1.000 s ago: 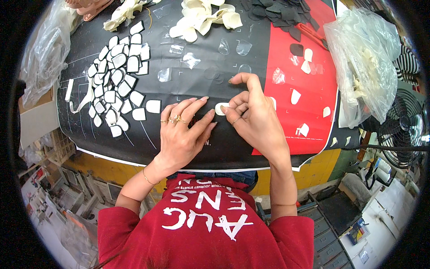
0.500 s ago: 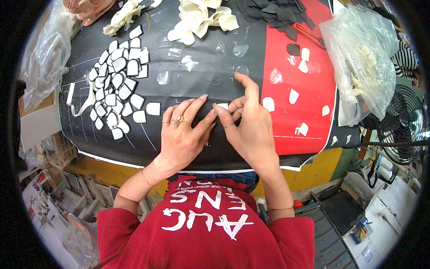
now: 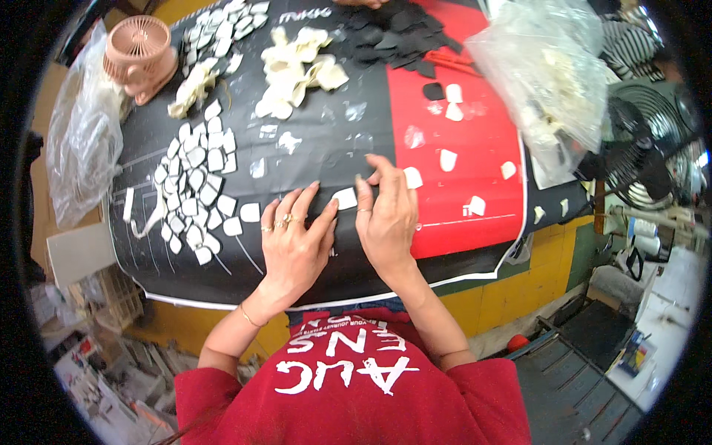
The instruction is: The person repeatedly picks small white and black foam pieces from a table, folds or bends them by hand, and places them back on the table. The person also gathers and sets aside a small pile of off-white foam scraps.
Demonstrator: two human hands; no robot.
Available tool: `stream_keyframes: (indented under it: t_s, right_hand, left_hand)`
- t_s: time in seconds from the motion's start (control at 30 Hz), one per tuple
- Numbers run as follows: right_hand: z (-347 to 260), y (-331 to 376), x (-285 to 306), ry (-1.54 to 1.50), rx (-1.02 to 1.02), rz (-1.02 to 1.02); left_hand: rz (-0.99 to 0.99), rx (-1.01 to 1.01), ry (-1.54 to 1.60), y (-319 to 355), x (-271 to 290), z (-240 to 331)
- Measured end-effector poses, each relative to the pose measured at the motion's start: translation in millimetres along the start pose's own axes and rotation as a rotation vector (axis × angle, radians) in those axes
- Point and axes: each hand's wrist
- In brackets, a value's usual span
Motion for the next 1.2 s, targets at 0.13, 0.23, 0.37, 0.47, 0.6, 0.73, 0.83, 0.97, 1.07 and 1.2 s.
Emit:
stream_keyframes:
  t_s: [0.13, 0.23, 0.37, 0.47, 0.6, 0.73, 0.83, 0.97, 1.07, 1.2]
  right_hand:
    - [8.4, 5.1, 26.4, -0.086, 0.010, 0.074]
    - [24.5, -3.0, 57.1, 0.045, 0.009, 0.139]
    - [59.4, -51.2, 87.0, 0.133, 0.018, 0.171]
    - [83.6, -104.9, 85.6, 0.368, 0.177, 0.244]
    - [88.3, -138.1, 76.8, 0.347, 0.146, 0.134]
    - [61.6, -115.2, 83.0, 0.080, 0.257, 0.191]
    - [32.1, -59.4, 79.3, 0.041, 0.465, 0.142]
    - [10.6, -2.5, 72.3, 0.080, 0.795, -0.048]
    - [5.4, 7.1, 65.7, -0.016, 0.742, -0.148]
    - [13.1, -24.2, 79.4, -0.095, 0.558, -0.338]
  left_hand:
    - [0.016, 0.067, 0.028, 13.6, 7.8, -14.3]
    - [0.099, 0.128, -0.034, 27.6, 20.1, -46.0]
    - [0.204, 0.224, -0.115, 36.5, 31.3, -70.8]
    - [0.260, 0.264, -0.072, 33.9, 32.4, -59.5]
    - [0.236, 0.168, 0.117, 25.9, 31.9, -20.5]
    - [0.169, 0.075, 0.573, 15.4, 31.9, 11.1]
    - [-0.253, 0.312, 1.503, 8.8, 32.5, 17.7]
    - [-0.385, 0.335, 1.981, -6.4, 29.8, 6.3]
    - [-0.318, 0.335, 1.673, -10.2, 31.2, 3.8]
    - [-0.084, 0.296, 1.229, -16.9, 24.6, 16.9]
Point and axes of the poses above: each hand's wrist, its own y-axis away from the middle knuckle, its own x-axis out of the back of the hand, z = x × y, and after that the axes turned 11 degrees about -z, right-handed
